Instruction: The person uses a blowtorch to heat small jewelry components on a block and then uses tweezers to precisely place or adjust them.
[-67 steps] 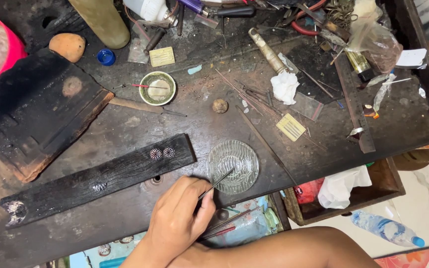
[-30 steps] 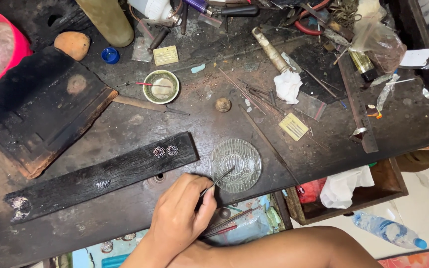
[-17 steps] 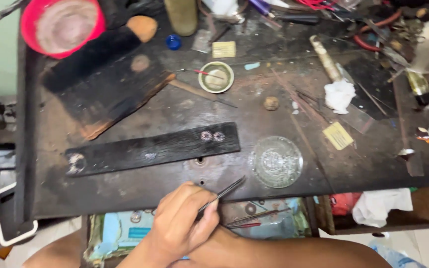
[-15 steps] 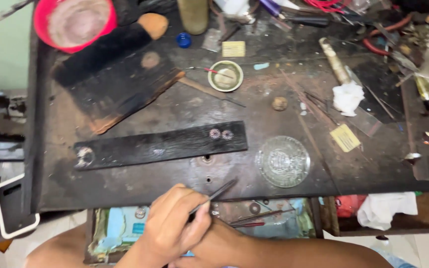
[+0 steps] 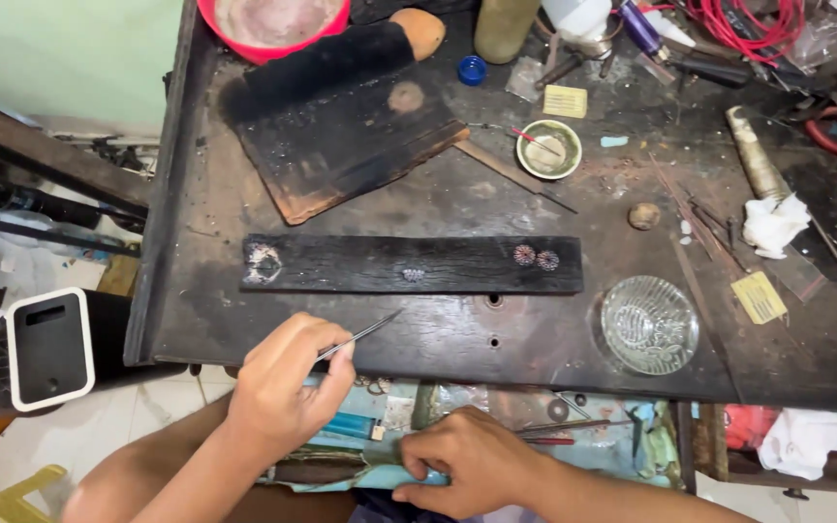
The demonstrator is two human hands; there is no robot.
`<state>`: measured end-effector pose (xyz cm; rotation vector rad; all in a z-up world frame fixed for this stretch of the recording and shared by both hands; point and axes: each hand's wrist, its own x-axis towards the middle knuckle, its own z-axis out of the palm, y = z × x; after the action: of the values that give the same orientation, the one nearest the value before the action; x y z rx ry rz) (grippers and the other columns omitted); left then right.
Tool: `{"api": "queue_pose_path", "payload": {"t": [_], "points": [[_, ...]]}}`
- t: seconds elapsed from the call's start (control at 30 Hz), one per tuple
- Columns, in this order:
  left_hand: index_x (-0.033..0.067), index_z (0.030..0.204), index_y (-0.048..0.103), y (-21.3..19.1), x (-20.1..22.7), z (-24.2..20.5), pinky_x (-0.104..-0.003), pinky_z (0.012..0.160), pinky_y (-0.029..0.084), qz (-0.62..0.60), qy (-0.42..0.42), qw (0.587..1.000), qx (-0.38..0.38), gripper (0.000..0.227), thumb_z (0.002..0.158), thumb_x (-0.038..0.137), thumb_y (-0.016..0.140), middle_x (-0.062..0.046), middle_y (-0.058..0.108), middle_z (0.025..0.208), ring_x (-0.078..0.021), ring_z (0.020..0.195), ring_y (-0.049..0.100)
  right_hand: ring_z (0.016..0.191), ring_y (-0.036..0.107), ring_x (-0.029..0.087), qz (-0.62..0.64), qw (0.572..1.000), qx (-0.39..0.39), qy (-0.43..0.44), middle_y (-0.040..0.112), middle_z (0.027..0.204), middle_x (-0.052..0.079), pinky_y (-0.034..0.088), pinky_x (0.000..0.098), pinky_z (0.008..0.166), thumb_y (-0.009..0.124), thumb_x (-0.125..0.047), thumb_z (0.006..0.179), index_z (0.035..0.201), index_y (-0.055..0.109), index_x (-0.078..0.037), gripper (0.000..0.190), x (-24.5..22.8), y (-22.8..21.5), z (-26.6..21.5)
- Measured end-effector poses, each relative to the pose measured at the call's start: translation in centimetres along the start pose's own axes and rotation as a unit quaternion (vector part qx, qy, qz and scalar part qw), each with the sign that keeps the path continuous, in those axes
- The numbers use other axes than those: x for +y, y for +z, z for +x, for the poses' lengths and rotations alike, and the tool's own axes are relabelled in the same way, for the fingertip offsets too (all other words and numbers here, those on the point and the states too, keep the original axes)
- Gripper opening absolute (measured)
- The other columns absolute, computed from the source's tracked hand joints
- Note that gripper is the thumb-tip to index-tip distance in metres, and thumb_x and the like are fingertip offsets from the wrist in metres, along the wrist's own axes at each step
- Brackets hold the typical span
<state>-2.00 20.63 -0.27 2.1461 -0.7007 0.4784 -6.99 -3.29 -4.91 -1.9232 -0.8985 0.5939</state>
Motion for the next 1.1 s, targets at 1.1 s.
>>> {"api": "queue_pose_path", "payload": {"t": [1.1], "points": [[0.0095,0.091,0.066,-0.2,-1.0,-1.7,-0.025,0.063,0.044,0.007,-0.212,0.977,0.033,0.003,0.093,0.008,0.064,0.002,0.062,0.076,-0.0087,0.054,0.045,0.057,0.057,0.025,-0.05,0.956,0.192,-0.216,0.063,0.074,0.004,0.045,0.0336,0.054,0.067,-0.024,0.104,0.087,0.063,-0.008,0.024,-4.8,-3.8,4.5]]}}
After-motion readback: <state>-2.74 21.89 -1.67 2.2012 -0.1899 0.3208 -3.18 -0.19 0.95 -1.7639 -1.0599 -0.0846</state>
